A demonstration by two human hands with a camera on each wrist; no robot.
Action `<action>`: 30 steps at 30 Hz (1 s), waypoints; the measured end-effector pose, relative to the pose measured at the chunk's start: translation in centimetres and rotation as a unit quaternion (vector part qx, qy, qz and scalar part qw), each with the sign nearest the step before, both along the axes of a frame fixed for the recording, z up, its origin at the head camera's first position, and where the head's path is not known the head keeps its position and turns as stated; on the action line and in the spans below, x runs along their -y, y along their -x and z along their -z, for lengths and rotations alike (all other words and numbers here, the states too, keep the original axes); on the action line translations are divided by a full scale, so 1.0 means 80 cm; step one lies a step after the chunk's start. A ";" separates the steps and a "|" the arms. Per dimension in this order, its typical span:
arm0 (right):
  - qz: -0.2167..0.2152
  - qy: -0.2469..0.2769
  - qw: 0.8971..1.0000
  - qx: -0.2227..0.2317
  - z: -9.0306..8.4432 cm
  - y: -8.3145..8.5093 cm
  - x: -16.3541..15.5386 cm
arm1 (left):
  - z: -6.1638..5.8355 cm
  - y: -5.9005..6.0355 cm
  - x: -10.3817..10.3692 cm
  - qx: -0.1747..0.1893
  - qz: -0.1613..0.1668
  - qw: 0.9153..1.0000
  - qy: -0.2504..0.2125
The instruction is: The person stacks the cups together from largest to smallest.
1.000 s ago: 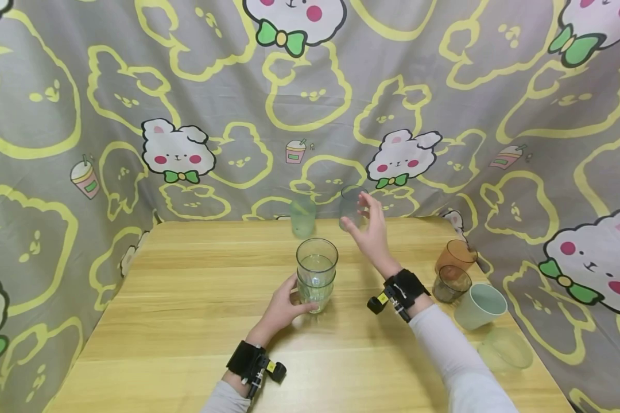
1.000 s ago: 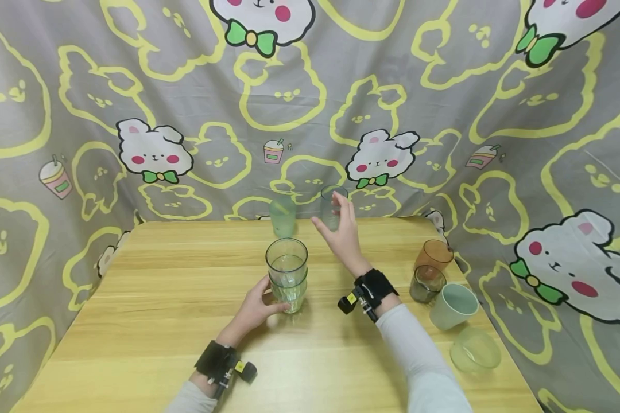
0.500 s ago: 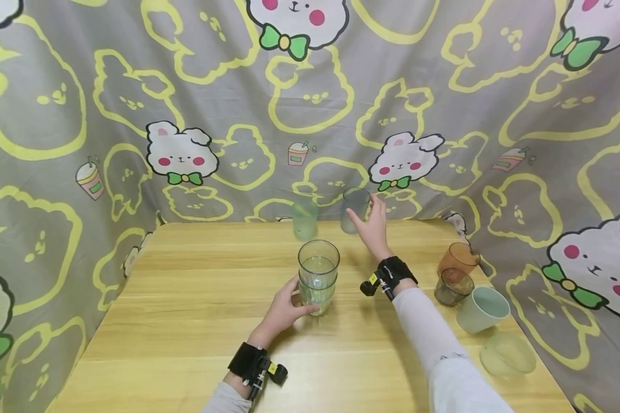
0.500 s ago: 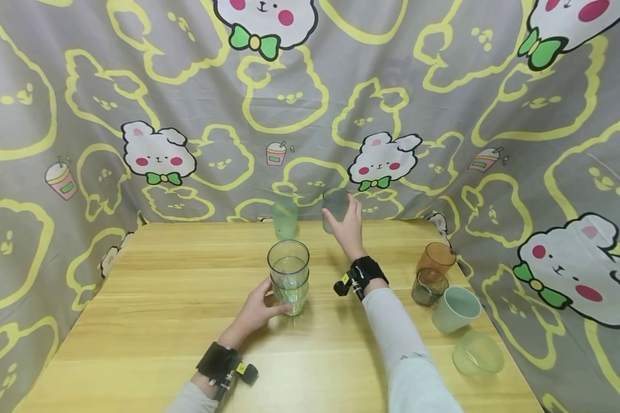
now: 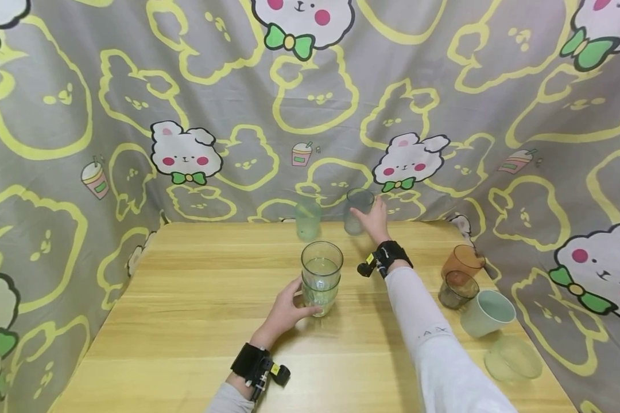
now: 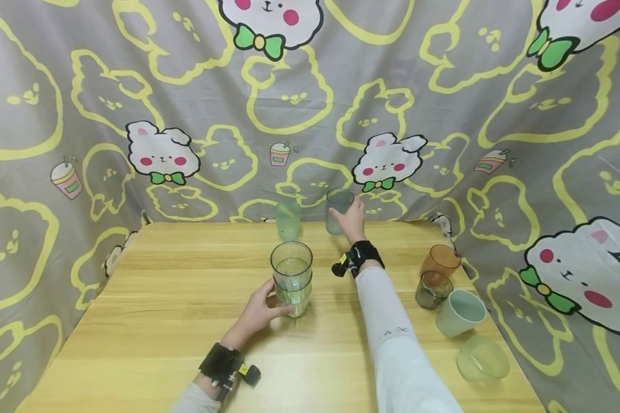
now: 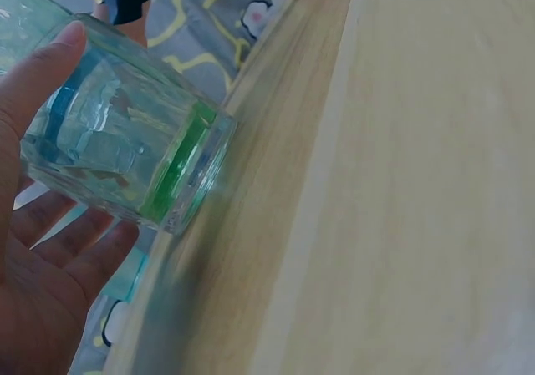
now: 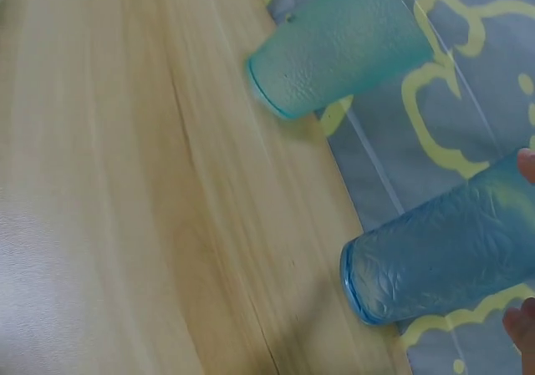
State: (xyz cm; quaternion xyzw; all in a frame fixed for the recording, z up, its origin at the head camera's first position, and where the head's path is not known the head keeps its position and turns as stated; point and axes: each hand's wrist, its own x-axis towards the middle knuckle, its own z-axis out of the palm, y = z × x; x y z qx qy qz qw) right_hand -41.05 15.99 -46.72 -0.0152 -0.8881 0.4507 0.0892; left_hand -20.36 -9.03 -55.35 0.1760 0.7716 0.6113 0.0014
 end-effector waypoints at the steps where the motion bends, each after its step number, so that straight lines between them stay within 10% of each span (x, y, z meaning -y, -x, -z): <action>1: 0.001 -0.001 1.000 0.007 0.000 0.002 -0.001 | 0.000 0.001 0.000 -0.001 0.001 1.000 -0.001; 30: -0.001 0.078 0.997 0.029 0.003 0.015 0.000 | 0.002 0.000 0.001 0.008 -0.005 1.000 0.003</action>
